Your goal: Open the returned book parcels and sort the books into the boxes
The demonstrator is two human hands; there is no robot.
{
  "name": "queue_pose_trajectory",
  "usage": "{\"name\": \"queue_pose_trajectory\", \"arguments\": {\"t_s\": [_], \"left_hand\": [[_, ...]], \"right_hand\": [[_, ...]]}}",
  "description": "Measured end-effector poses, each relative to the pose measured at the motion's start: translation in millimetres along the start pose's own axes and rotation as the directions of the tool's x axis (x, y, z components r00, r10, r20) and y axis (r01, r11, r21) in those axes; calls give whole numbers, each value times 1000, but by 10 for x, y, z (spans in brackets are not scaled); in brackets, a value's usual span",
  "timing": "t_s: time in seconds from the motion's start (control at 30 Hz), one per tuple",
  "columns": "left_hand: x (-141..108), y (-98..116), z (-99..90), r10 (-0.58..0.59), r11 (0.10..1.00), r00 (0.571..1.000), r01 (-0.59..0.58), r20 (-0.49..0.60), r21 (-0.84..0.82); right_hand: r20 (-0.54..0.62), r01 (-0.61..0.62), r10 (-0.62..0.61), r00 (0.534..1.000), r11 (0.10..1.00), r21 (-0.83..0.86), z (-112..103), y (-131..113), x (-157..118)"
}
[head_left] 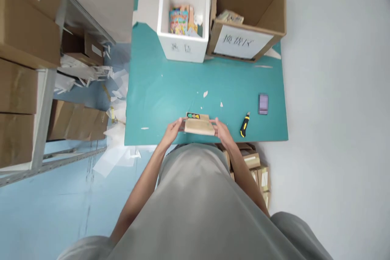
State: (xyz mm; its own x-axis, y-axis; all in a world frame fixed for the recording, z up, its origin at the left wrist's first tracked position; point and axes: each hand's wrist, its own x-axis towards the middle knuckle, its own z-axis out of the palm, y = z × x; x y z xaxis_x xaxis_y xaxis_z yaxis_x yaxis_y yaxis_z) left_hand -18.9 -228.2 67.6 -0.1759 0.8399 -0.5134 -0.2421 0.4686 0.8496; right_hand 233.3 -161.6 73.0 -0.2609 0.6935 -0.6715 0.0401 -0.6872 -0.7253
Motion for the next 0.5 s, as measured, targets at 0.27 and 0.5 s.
{"name": "queue_pose_trajectory", "arguments": {"t_s": [0.27,0.5], "left_hand": [[-52,-105,10,-233,969,972,229,-39,-90],[113,-1,-4,-200,975,980,201,20,-92]], "right_hand": [[13,-20,21,1000,999,-27,76,189,22],[96,30,-27,995,999,-36,55,-109,231]]}}
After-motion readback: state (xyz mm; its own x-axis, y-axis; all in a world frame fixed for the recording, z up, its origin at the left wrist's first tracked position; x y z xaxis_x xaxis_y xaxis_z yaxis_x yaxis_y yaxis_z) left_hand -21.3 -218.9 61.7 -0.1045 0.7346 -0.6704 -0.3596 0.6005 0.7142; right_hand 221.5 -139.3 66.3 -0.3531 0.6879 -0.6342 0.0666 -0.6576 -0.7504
